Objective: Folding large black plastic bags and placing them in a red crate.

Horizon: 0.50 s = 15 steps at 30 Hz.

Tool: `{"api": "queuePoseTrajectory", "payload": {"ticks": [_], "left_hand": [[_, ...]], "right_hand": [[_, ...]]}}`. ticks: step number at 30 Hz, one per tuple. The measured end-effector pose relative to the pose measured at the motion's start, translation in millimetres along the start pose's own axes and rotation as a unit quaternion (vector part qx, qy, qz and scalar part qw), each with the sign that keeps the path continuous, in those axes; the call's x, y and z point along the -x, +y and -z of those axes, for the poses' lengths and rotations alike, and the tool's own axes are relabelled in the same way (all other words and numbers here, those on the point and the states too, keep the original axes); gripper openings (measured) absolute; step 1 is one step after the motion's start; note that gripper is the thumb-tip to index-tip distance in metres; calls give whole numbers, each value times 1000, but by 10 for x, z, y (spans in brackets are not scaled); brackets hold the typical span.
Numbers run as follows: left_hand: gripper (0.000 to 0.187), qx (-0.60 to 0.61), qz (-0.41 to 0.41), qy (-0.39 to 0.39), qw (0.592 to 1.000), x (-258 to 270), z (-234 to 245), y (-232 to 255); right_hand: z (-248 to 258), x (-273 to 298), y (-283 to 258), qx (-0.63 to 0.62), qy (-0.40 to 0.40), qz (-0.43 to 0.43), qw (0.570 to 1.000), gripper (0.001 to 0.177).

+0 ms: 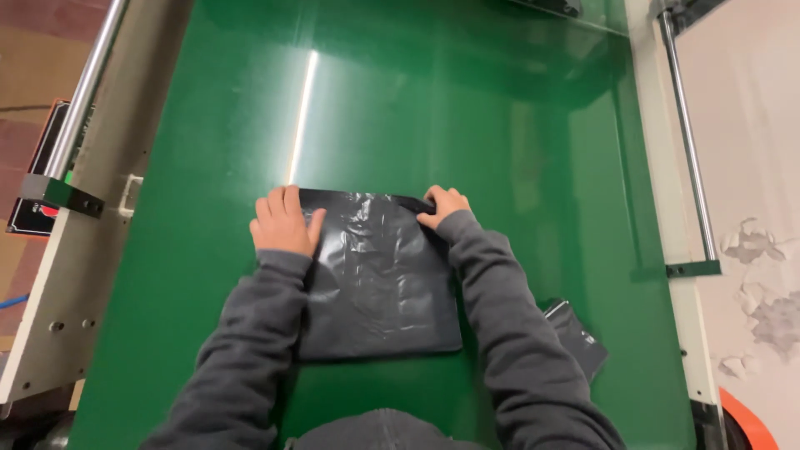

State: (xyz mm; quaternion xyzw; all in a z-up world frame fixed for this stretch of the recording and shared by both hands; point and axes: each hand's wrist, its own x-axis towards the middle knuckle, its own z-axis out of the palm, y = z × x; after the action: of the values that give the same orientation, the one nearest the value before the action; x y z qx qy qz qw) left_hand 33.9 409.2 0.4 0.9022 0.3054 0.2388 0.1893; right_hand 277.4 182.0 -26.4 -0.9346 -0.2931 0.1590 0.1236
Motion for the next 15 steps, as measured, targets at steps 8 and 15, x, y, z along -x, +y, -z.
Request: {"api": "queuePoseTrajectory", "payload": {"ticks": [8,15], "left_hand": [[89,623,274,-392,619,899,-299,-353],[113,769,384,-252,444,1414,-541,-1225]], "right_hand": [[285,1392,-647,-117,234,271,926,26],[-232,2483,-300,-98,255,317,908,29]]}}
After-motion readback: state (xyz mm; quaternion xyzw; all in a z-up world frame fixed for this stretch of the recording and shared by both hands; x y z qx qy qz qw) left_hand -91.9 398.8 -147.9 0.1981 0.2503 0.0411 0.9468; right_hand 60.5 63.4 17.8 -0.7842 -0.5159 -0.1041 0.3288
